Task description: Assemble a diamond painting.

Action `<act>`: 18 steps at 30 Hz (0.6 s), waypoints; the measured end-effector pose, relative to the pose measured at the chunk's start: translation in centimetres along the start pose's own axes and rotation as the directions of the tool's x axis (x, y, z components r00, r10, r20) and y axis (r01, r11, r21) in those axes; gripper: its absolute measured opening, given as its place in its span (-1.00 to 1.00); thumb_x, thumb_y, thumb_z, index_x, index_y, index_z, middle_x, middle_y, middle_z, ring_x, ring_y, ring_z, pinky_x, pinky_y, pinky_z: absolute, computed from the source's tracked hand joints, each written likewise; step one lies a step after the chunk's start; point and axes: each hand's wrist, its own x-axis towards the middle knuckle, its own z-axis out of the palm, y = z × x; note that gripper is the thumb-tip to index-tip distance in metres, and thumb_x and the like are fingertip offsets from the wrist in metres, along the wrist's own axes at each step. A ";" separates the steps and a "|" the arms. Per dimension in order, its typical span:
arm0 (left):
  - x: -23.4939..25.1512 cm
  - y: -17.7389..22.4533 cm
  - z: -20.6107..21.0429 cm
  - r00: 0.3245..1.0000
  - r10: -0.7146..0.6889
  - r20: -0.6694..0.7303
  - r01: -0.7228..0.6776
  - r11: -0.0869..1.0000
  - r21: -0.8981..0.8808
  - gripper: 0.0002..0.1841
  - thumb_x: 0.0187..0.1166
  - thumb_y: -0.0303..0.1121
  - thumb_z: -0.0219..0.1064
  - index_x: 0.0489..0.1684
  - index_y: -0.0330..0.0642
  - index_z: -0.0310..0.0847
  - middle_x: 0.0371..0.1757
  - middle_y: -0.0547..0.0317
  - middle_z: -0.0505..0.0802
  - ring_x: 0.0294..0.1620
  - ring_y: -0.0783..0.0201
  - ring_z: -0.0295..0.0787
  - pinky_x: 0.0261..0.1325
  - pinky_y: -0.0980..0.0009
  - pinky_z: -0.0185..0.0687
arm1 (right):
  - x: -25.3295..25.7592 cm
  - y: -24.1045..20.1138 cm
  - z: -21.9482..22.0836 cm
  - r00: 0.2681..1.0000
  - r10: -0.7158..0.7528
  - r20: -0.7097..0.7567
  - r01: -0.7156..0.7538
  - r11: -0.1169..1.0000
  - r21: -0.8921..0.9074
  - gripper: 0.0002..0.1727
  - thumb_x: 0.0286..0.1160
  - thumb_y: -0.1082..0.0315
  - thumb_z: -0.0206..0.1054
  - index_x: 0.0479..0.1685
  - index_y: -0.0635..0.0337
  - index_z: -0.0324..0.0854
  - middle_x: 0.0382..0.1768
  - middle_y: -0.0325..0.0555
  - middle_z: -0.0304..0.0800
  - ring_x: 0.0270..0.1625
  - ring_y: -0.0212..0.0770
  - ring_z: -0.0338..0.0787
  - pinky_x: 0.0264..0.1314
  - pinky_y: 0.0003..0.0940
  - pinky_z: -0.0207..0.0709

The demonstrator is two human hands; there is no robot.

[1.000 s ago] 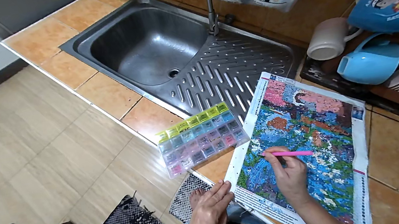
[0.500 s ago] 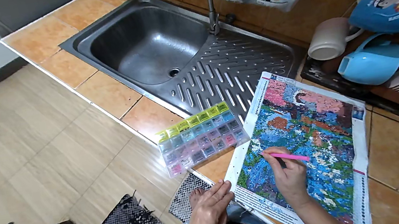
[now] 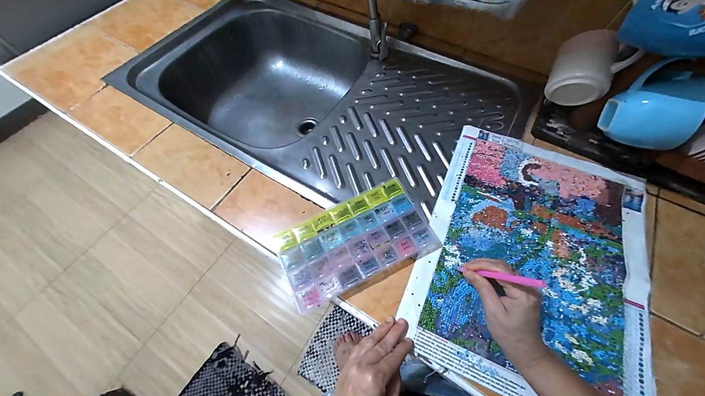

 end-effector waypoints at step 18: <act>0.1 0.1 -0.1 1.000 -0.013 0.010 0.013 1.000 -0.004 -0.68 0.43 -0.58 0.20 -0.02 -0.25 0.89 0.30 0.01 0.88 0.43 0.01 0.77 0.48 0.19 0.61 | 2.9 -2.2 -0.7 0.968 0.096 0.230 -0.031 0.963 -0.269 -0.76 0.54 0.35 0.23 -0.31 0.29 0.76 -0.35 -0.04 0.80 -0.35 -0.20 0.76 -0.25 -0.26 0.64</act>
